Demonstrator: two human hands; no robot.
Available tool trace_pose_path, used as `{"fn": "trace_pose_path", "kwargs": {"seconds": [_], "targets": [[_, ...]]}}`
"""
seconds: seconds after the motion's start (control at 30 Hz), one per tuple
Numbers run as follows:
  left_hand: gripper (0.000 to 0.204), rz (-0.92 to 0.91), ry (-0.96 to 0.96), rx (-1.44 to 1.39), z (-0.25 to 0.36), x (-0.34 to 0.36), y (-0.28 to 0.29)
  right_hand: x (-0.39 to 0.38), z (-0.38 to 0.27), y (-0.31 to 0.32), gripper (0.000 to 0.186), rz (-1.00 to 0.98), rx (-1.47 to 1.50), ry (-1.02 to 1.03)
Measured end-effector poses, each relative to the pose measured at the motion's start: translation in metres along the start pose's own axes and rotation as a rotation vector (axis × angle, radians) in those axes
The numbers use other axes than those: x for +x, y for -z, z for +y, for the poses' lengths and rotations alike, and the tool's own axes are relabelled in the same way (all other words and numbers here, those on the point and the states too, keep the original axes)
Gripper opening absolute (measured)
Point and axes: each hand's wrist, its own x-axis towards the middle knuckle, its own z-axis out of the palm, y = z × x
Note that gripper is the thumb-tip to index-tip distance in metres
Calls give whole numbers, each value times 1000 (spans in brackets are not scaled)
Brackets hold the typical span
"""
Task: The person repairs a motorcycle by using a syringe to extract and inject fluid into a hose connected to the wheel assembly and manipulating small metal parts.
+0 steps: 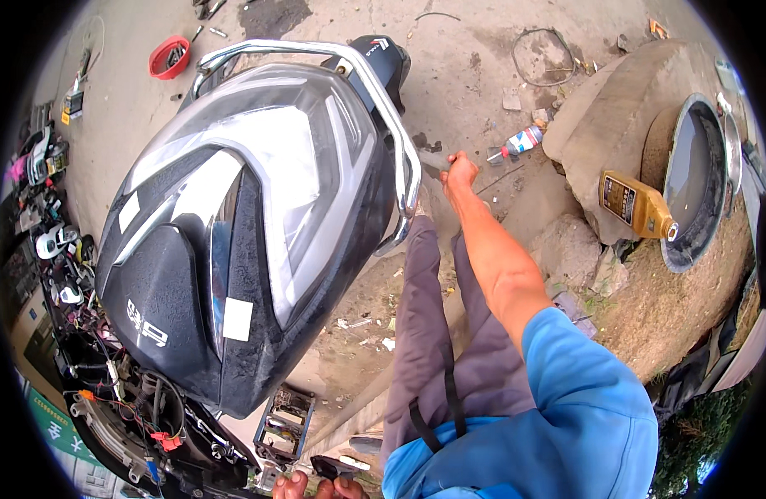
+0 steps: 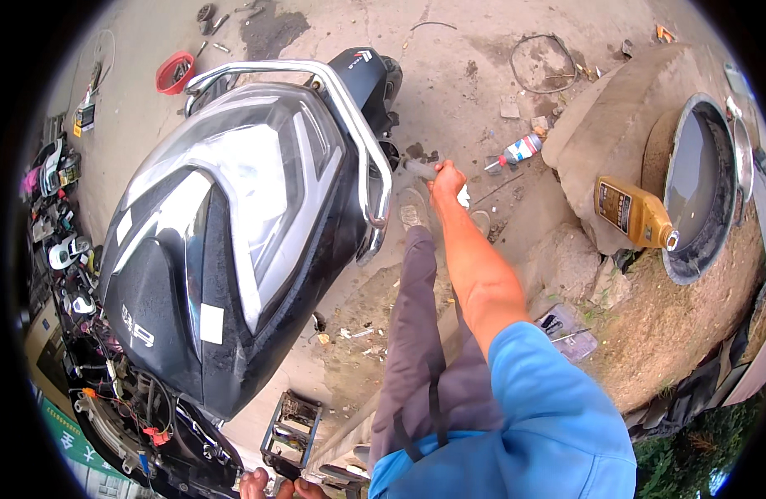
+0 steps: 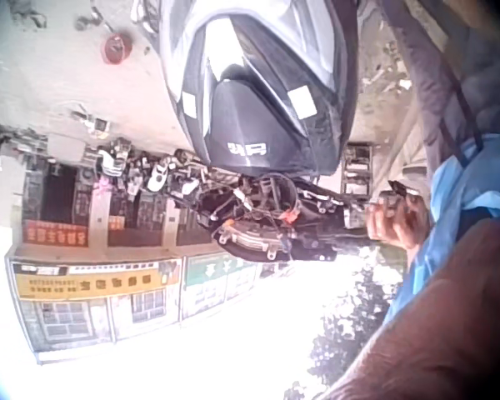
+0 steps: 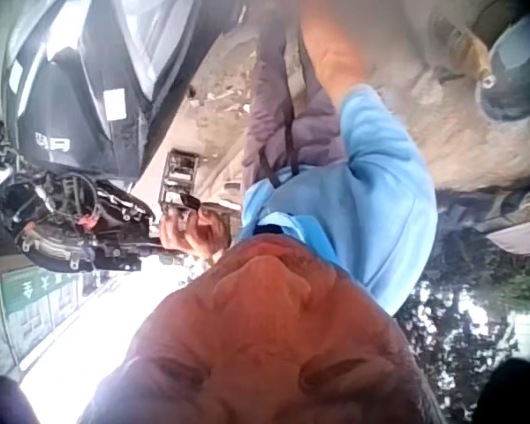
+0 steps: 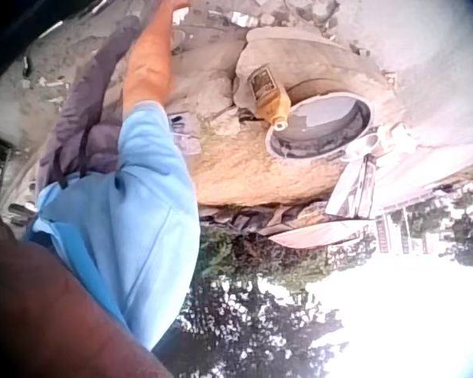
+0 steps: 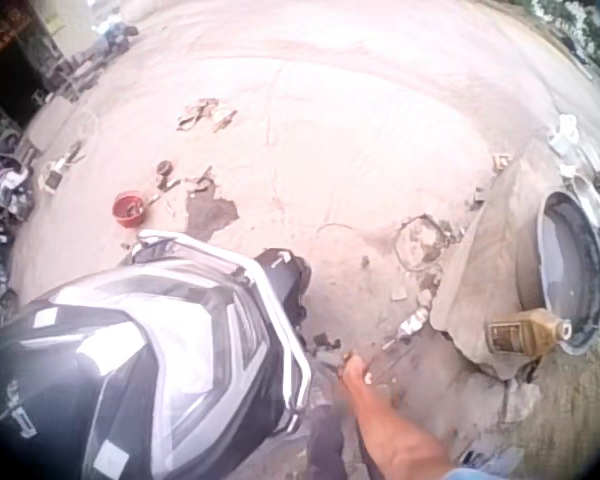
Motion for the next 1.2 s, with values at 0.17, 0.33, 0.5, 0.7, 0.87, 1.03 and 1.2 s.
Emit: {"fn": "trace_pose_path", "kwargs": {"seconds": [0.17, 0.33, 0.5, 0.7, 0.87, 1.03, 1.2], "targets": [[10, -260, -40, -137, 33, 20, -29, 16, 7, 15, 14, 19, 94, -58], [18, -458, -70, -330, 49, 24, -74, 17, 18, 14, 18, -16, 132, -110], [20, -591, -58, -574, 89, 30, -160, 35, 32, 37, 16, -50, 232, -156], [17, -750, 281, -741, 116, 2, -267, 30, 37, 41, 22, -51, 323, -173], [9, -817, 733, -853, 129, -16, -362, 36, 40, 46, 26, -95, 320, -189], [9, -696, 891, -969, 114, -29, -456, 38, 46, 45, 26, -90, 339, -195], [11, -593, 1035, -965, 110, -25, -525, 38, 52, 56, 28, -133, 353, -212]]}}
